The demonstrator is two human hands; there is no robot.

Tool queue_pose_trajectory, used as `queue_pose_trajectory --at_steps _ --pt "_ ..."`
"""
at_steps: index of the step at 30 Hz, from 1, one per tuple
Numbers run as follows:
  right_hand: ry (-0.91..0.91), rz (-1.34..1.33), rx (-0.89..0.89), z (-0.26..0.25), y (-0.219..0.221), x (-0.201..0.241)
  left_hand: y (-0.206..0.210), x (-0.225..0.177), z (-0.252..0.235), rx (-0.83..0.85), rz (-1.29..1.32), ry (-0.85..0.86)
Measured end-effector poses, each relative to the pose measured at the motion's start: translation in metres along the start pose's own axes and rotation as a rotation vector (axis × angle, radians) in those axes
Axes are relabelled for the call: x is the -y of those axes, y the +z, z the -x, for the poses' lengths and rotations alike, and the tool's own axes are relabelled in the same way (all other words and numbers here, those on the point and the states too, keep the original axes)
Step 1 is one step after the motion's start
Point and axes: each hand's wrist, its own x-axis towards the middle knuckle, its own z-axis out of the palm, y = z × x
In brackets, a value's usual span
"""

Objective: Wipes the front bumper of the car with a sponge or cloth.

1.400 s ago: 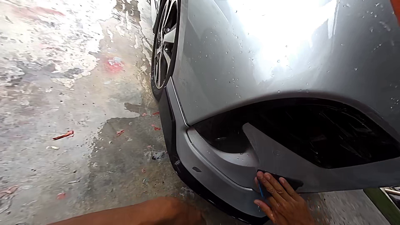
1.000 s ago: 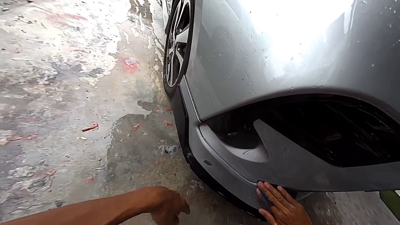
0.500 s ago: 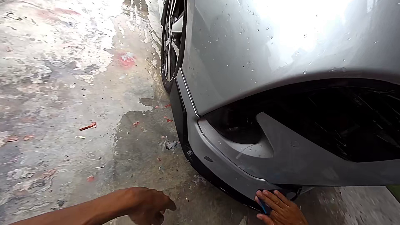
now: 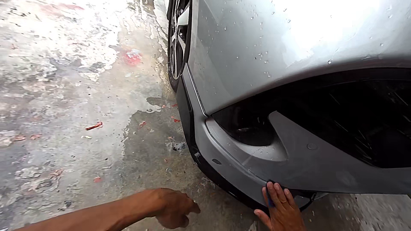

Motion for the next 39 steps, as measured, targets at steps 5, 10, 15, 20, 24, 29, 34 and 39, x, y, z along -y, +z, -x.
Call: queue_pose_trajectory --at_steps 5,10,15,20,24,29,34,39 --pt "0.002 -0.133 -0.085 -0.115 0.01 0.075 -0.009 -0.102 -0.041 0.042 -0.281 0.141" --pt "-0.222 -0.253 0.02 -0.02 -0.001 0.008 0.015 -0.087 -0.039 0.134 -0.313 0.007" --pt "-0.234 -0.289 0.088 -0.008 0.001 0.007 0.01 -0.04 -0.014 0.097 -0.197 -0.04" --pt "-0.154 -0.374 -0.052 -0.153 0.022 0.097 0.014 -0.121 -0.019 0.081 -0.308 0.047" --pt "-0.239 -0.306 0.007 -0.052 0.008 0.034 0.032 -0.03 -0.024 -0.006 -0.107 0.006" --pt "-0.273 -0.275 0.094 -0.014 0.004 0.007 0.015 -0.005 0.004 0.048 -0.042 -0.08" --pt "-0.167 -0.331 -0.015 -0.139 0.021 0.095 0.006 -0.094 -0.014 0.067 -0.24 0.046" --pt "-0.273 -0.267 0.073 -0.005 0.001 0.003 0.02 -0.007 -0.017 0.012 -0.063 0.001"
